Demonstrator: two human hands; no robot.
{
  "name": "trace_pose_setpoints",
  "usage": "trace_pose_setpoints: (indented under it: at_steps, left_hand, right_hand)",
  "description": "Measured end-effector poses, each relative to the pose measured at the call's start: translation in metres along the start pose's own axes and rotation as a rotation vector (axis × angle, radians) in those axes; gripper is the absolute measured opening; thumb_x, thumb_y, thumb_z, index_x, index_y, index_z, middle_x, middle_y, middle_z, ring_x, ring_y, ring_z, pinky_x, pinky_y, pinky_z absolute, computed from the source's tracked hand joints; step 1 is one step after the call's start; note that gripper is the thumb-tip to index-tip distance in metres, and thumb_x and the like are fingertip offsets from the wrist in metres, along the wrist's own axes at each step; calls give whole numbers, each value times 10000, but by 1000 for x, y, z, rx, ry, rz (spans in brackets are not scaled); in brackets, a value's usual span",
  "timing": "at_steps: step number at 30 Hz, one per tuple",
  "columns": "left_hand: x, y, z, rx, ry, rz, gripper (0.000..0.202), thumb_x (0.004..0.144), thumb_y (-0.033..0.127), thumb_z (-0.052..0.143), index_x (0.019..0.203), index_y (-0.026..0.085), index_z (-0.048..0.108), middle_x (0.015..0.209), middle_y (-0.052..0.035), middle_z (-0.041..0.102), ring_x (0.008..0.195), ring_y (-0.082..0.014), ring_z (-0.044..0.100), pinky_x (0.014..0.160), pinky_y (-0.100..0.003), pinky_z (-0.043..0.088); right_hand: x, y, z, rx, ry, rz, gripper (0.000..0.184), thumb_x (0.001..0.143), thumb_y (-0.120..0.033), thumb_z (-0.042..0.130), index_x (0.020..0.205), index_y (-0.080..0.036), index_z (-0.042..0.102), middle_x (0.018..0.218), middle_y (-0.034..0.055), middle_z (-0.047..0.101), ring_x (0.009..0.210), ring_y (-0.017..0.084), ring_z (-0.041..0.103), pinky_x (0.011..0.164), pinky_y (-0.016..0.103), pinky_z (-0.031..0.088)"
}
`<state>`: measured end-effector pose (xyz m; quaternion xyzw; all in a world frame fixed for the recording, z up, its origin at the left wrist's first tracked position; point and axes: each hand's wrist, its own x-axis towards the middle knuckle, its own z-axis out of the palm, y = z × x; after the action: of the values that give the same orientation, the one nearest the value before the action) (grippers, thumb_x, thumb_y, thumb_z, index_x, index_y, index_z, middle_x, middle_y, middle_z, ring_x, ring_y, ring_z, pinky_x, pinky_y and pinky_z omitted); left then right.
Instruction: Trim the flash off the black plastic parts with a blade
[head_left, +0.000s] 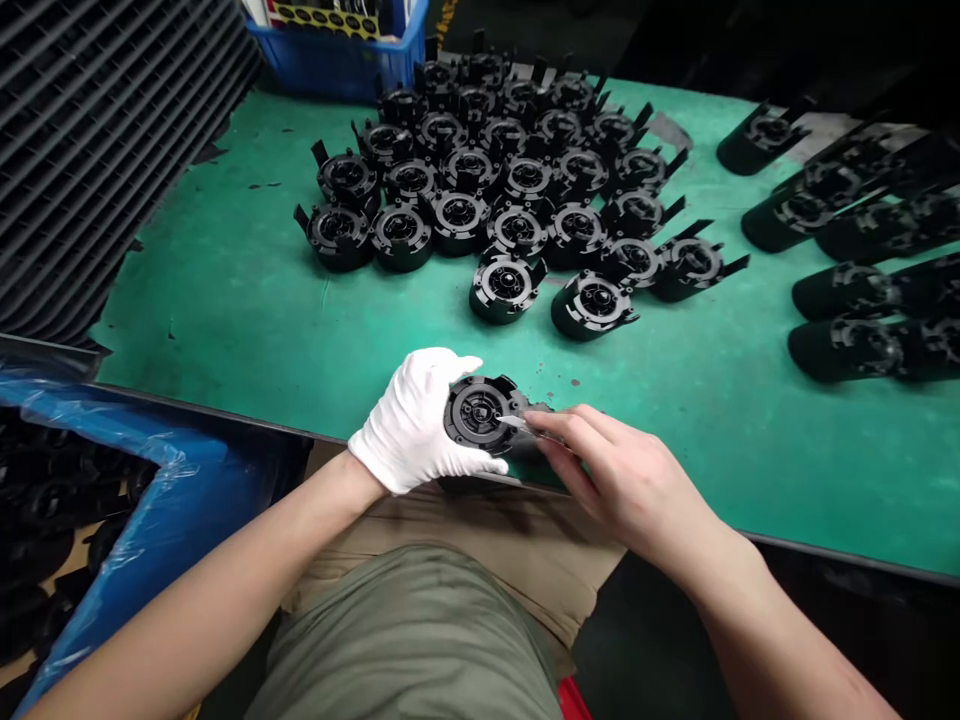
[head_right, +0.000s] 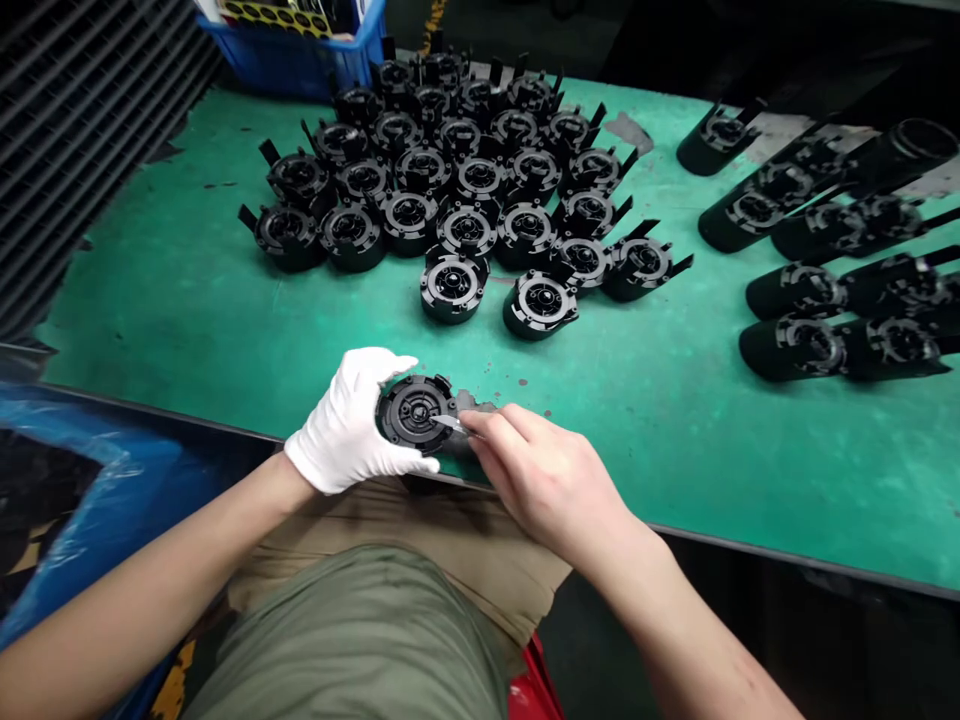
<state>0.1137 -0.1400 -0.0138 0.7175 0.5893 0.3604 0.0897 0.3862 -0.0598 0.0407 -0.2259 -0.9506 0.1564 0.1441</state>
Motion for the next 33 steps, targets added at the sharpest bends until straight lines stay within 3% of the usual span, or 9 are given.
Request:
trace_pose_setpoints:
  at_steps: [4,9,13,15,20,24,27,29,33]
  left_hand:
    - [-11,28,12,87,154,-134,1322,571,946,874,1542,148,465,1319,-197,618,1248,-424,657,1073,-588,581]
    - [-5,50,28,9,258,-282,1101,711,634,975,1557,184,433,1359,-176,618,1276,-382,676,1108,-546,592]
    - [9,26,5,-161,27,-34,953,842,350,837,1635,162,341,1427,-190,643,1348,-353,684,1191,-541,576]
    - [13,9,-16,-214,-135,69,975,866,303,802,1684,155,293,1641,-255,505,1559,-397,529,1292,-587,493]
    - [3,-16,-50,-363,-229,-45,845,962,220,713,1713,204,326,1682,-236,521,1566,-358,551,1319,-596,469]
    - [-5,-18,-44,-426,-217,-150,742,1011,419,742,1651,196,441,1644,-229,571,1545,-364,576,1315,-578,478]
    - [0,-17,-35,-425,-236,-196,1123,688,726,972,1573,200,523,1576,-215,610,1480,-411,620,1269,-569,531]
    - [6,-19,-31,-407,-232,-160,1190,548,756,1020,1501,202,572,1482,-193,645,1396,-406,665,1227,-569,562]
    - [12,-22,-25,-322,-194,-36,1044,596,651,1047,1418,194,593,1356,-155,660,1291,-372,682,1153,-556,595]
  right_hand:
    - [-10,-3,-2,57,33,86,284,1104,-183,598,1387,-204,612,1115,70,731,960,204,739,801,324,567]
    - [-17,-9,7,90,98,120,270,1107,-215,608,1376,-227,597,1093,67,740,933,206,753,807,328,591]
    - [-20,-12,7,101,134,132,289,1105,-233,614,1393,-239,591,1100,74,757,921,214,766,807,333,615]
    - [-22,-9,3,98,129,134,300,1103,-228,612,1402,-237,591,1104,76,761,930,219,773,813,338,622]
    - [-18,1,-5,90,102,61,309,1091,-192,619,1395,-251,607,1155,75,786,987,225,787,850,352,634]
    - [0,8,-5,57,93,-13,289,1094,-184,627,1380,-223,613,1193,80,792,1017,212,782,880,335,620]
    - [21,14,-2,8,76,-78,218,1102,-207,629,1320,-200,624,1138,79,787,981,208,764,845,326,600]
    - [34,19,0,-39,56,-146,168,1110,-203,610,1276,-191,635,1088,75,779,928,201,739,804,325,580]
    - [51,29,5,-139,22,-237,152,1123,-195,569,1245,-179,658,1075,85,773,883,194,694,760,328,535]
